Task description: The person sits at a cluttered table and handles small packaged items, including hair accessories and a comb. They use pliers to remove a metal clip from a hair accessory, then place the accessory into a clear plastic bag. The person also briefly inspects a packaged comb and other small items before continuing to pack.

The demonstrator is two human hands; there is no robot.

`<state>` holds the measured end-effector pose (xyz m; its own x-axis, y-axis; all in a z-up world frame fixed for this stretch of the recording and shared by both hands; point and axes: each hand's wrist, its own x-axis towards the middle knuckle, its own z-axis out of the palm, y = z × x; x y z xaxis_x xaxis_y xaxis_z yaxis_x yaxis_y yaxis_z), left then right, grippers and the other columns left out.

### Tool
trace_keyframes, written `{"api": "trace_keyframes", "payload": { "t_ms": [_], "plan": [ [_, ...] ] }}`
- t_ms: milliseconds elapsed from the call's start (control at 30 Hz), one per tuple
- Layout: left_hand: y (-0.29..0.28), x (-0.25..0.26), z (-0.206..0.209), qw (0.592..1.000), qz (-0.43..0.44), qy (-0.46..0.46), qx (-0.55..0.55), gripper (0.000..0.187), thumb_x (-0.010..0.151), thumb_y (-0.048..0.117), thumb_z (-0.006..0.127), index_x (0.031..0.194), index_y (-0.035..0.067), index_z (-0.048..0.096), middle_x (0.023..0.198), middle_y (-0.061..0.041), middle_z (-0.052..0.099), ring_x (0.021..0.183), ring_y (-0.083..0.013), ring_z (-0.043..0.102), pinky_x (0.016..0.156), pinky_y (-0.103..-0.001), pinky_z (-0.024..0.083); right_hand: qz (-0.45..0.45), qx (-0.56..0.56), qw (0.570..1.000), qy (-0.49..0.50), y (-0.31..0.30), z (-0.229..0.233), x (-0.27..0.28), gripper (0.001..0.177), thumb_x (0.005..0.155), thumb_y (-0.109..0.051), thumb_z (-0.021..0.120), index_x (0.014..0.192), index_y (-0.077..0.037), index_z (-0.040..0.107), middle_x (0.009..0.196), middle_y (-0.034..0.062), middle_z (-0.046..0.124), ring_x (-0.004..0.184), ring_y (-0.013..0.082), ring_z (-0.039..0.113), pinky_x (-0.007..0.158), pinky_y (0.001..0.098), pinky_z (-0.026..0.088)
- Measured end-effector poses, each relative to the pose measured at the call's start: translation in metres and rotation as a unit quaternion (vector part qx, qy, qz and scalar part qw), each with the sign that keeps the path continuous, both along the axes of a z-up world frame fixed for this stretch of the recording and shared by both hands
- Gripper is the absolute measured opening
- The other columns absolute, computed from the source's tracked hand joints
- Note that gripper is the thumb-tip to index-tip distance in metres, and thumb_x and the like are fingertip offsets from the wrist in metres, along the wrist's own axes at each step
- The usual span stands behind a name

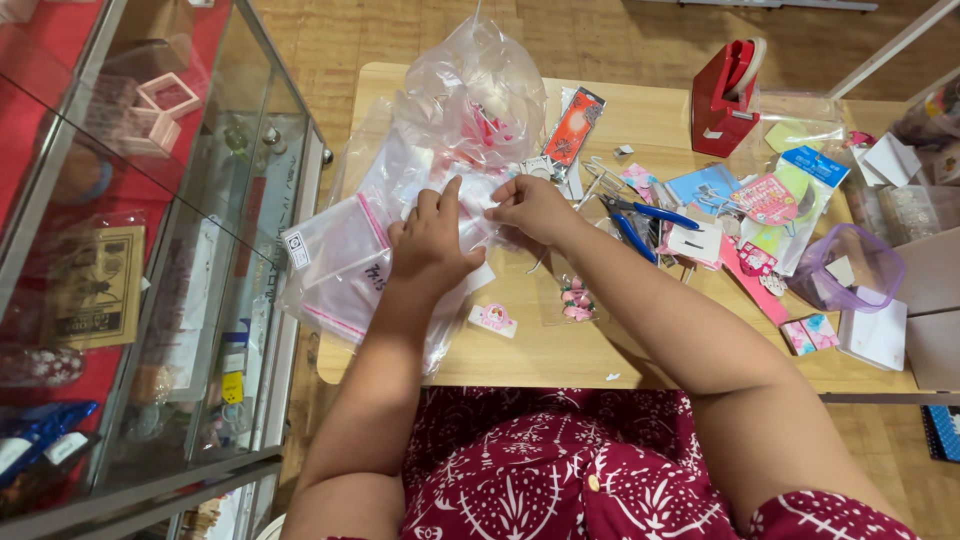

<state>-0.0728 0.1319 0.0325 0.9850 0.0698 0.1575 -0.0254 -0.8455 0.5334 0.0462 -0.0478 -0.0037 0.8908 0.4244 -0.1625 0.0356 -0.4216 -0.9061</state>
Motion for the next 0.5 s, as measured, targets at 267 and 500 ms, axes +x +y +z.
{"api": "trace_keyframes", "payload": {
  "t_ms": [267,500],
  "plan": [
    [0.005,0.005,-0.013,0.996,-0.014,-0.070,-0.046,0.094,0.066,0.039,0.090,0.145,0.013,0.046,0.124,-0.012,0.053,0.117,-0.0356,0.058,0.088,-0.057,0.047,-0.013,0.083,0.993,0.078,-0.004,-0.003,0.004,0.011,0.089,-0.011,0.075,0.093,-0.002,0.074,0.081,0.0019,0.071,0.070,0.0096,0.063,0.063,0.0266,0.053],
    [0.009,0.010,-0.024,0.986,-0.013,-0.155,-0.060,0.062,0.080,0.037,0.084,0.131,0.013,0.059,0.118,-0.015,0.058,0.107,-0.0374,0.064,0.082,-0.053,0.052,0.005,0.087,0.996,0.032,-0.010,-0.001,0.006,0.013,0.094,-0.017,0.073,0.096,-0.004,0.075,0.077,-0.0008,0.067,0.068,0.0074,0.059,0.061,0.0266,0.052]
  ]
}}
